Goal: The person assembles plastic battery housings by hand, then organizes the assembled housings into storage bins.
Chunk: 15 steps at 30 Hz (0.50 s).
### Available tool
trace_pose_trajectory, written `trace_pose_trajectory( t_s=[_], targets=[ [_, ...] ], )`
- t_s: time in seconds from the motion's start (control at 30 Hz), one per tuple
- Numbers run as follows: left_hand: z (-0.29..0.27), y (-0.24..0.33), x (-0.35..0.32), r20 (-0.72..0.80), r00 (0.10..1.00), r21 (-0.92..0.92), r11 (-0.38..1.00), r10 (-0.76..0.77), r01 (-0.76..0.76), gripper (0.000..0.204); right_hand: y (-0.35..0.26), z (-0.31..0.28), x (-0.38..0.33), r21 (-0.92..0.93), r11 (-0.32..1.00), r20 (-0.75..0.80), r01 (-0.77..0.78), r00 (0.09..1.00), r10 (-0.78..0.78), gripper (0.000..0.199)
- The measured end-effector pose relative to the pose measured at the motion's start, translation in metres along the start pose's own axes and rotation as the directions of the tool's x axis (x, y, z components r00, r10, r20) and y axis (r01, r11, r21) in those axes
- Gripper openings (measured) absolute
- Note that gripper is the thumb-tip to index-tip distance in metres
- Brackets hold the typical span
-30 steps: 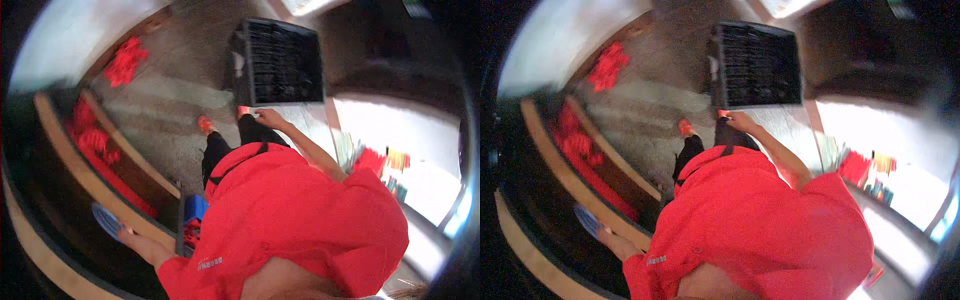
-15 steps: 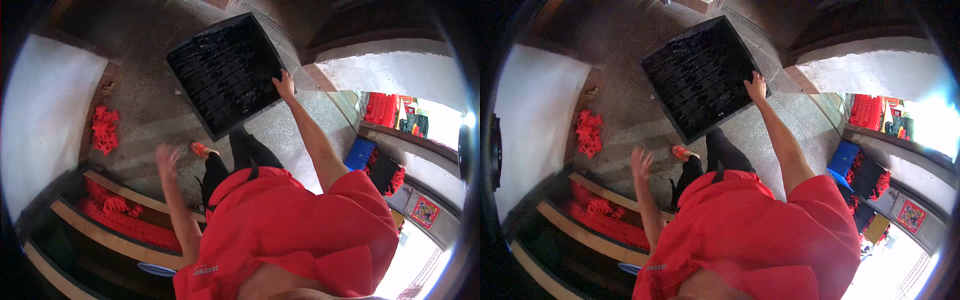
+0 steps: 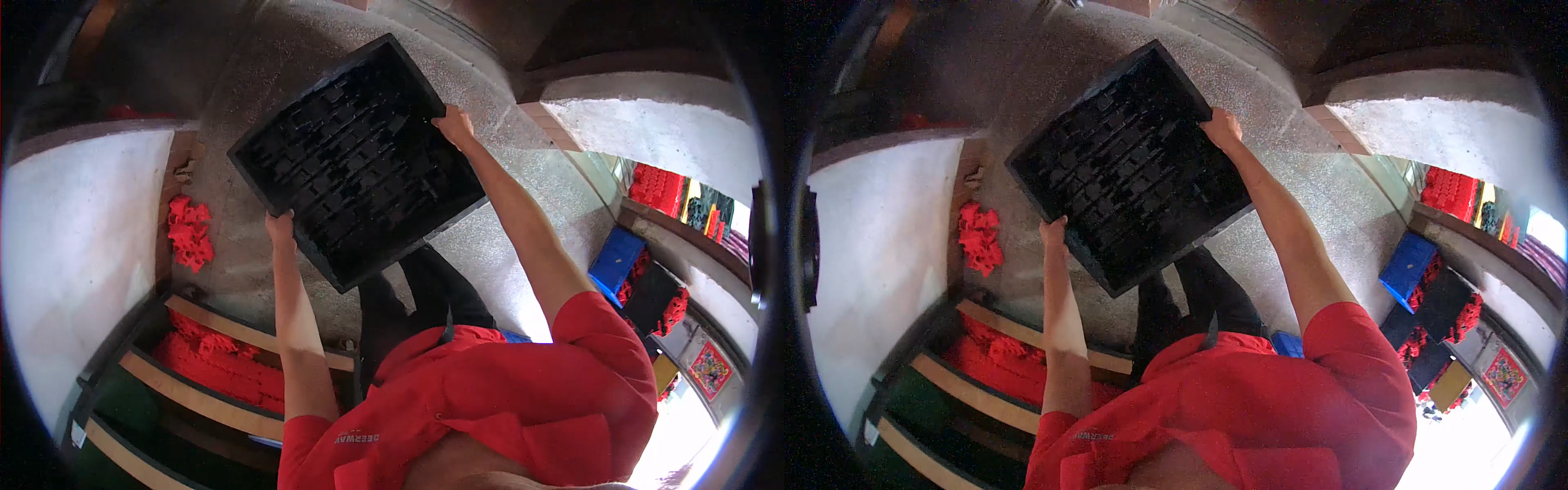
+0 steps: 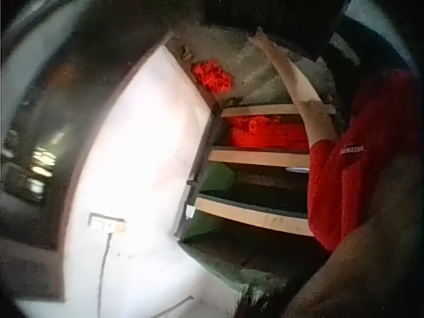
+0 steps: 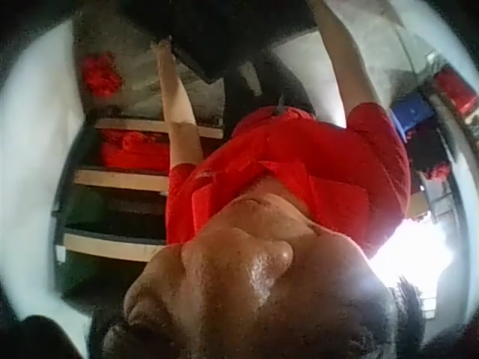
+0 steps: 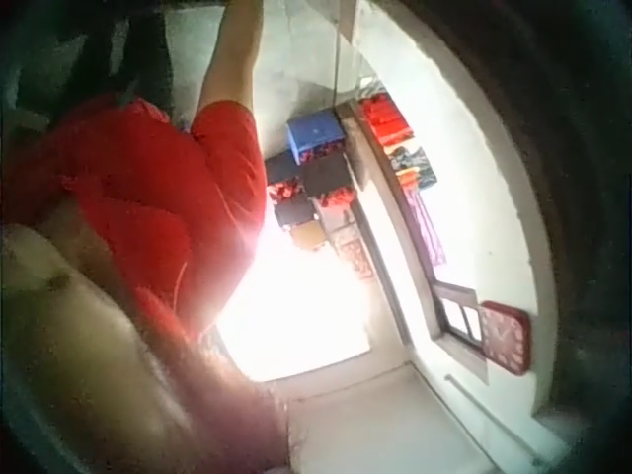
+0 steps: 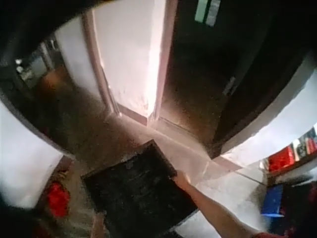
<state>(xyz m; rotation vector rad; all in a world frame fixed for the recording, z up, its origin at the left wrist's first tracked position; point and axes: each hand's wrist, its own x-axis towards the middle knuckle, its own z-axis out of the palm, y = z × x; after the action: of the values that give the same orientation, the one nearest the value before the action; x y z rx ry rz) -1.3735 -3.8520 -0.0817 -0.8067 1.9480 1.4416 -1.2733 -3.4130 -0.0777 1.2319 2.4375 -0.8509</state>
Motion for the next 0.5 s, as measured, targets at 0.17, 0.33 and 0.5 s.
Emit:
trace_pose_trajectory(
  t_s=[0.17, 0.33, 0.5],
  targets=[
    [-0.013, -0.018, -0.016, 0.071, 0.997, -0.032, 0.999, 0.039, -0.037, 0.069, 0.010, -0.025, -0.030, -0.171, 0.985, 0.025, -0.010, 1.000, 0.014, 0.037],
    [-0.016, 0.007, -0.110, 0.127, 0.970, 0.034, 0.976, 0.209, -0.214, 0.070, 0.077, -0.088, -0.172, -0.071, 0.997, -0.186, -0.013, 0.982, -0.001, 0.038],
    [0.027, 0.095, -0.242, 0.354, 0.790, 0.333, 0.722, 0.501, -0.607, 0.043, 0.118, -0.179, -0.356, 0.198, 0.968, -0.384, -0.152, 0.897, 0.219, 0.040]
  ],
)
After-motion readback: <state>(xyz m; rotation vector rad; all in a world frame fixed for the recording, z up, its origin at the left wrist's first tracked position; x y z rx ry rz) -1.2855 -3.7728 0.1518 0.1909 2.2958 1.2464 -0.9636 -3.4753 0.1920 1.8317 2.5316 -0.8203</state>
